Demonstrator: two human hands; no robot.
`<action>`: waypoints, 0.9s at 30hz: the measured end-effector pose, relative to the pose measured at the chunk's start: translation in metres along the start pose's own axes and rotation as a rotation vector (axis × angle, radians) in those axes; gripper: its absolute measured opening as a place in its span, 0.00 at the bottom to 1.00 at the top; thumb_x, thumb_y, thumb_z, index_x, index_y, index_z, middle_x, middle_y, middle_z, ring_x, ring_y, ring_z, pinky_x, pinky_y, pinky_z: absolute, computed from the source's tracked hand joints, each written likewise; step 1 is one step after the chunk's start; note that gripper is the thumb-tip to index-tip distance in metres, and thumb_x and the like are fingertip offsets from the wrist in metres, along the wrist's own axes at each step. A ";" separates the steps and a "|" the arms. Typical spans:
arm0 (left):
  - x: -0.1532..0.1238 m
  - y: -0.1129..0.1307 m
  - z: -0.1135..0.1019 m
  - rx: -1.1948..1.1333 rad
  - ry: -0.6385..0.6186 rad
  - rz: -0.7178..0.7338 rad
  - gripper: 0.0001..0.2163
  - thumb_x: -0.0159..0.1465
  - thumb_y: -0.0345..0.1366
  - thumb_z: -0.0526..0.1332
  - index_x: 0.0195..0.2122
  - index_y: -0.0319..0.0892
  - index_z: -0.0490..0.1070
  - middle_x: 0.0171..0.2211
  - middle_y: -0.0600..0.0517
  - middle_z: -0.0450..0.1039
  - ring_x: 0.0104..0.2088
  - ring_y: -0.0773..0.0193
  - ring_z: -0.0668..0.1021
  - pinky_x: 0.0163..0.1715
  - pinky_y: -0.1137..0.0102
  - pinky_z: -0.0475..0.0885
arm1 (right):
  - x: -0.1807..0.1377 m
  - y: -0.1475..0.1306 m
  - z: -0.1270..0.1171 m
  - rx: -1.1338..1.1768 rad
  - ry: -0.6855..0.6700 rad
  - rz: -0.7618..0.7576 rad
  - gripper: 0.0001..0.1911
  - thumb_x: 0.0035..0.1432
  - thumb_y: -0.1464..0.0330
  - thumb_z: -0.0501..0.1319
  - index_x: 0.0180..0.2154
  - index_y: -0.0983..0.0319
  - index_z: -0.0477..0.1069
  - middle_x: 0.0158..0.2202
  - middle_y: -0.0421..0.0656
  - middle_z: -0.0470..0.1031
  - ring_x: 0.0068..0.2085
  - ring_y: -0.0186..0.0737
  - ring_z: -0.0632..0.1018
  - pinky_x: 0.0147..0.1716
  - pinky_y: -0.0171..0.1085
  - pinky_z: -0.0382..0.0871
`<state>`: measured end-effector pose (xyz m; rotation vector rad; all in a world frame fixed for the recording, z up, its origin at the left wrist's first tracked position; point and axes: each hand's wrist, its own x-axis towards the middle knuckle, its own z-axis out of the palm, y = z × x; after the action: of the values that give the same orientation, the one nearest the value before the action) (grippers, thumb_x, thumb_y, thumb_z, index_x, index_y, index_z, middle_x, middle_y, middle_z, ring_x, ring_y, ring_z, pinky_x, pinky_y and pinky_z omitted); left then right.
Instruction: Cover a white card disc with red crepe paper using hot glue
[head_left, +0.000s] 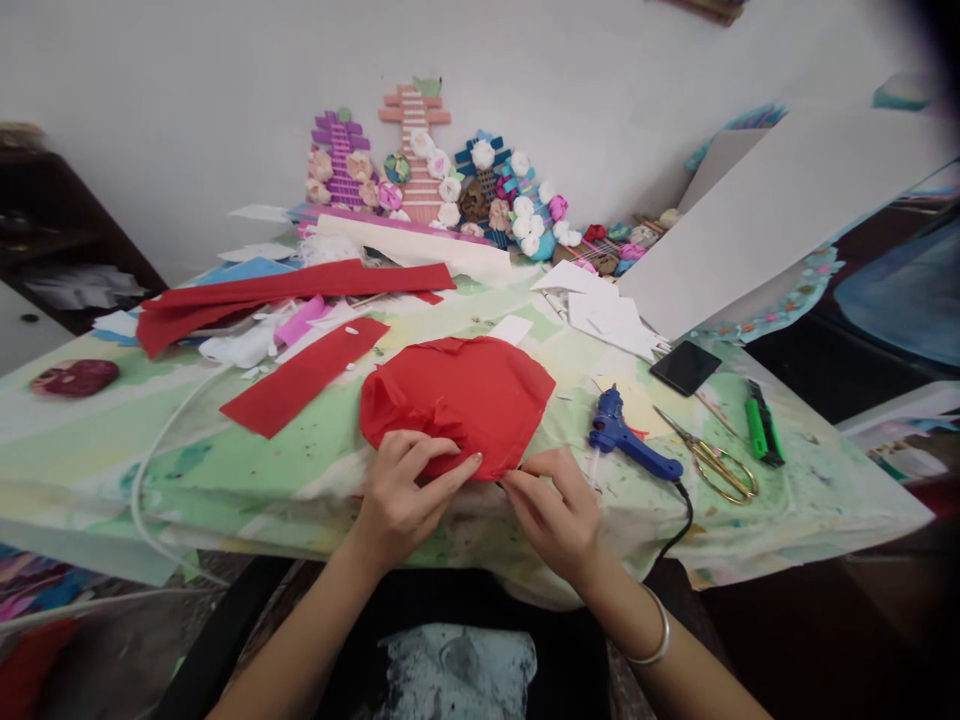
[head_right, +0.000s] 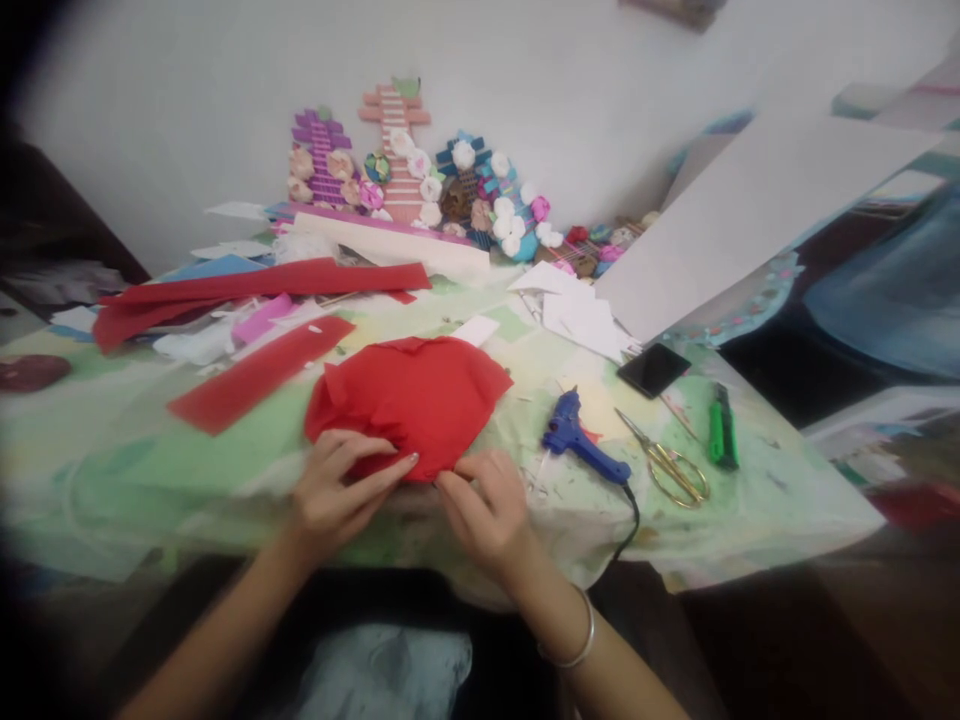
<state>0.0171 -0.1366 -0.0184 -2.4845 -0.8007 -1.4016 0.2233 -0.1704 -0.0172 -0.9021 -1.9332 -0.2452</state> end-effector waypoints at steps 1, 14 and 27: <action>0.000 0.000 0.000 -0.001 -0.004 0.002 0.17 0.59 0.24 0.61 0.49 0.45 0.73 0.39 0.45 0.72 0.39 0.58 0.69 0.39 0.61 0.66 | -0.001 0.001 0.001 -0.007 -0.001 -0.015 0.14 0.54 0.80 0.61 0.41 0.61 0.71 0.32 0.45 0.71 0.33 0.39 0.70 0.31 0.40 0.66; 0.000 0.003 -0.001 0.000 -0.051 0.010 0.15 0.62 0.24 0.58 0.47 0.43 0.74 0.39 0.45 0.71 0.39 0.57 0.68 0.39 0.60 0.65 | 0.005 -0.003 -0.001 0.051 -0.150 0.111 0.05 0.59 0.77 0.56 0.35 0.62 0.68 0.32 0.46 0.70 0.35 0.41 0.68 0.35 0.42 0.65; -0.006 0.002 0.003 -0.095 0.016 0.037 0.15 0.59 0.24 0.63 0.47 0.41 0.72 0.36 0.48 0.76 0.38 0.60 0.72 0.37 0.62 0.69 | 0.006 -0.014 0.003 0.154 -0.090 0.359 0.05 0.57 0.76 0.59 0.30 0.61 0.65 0.30 0.42 0.67 0.34 0.38 0.68 0.33 0.38 0.64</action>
<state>0.0183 -0.1390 -0.0249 -2.5400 -0.6964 -1.4779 0.2105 -0.1757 -0.0108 -1.1506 -1.8034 0.1556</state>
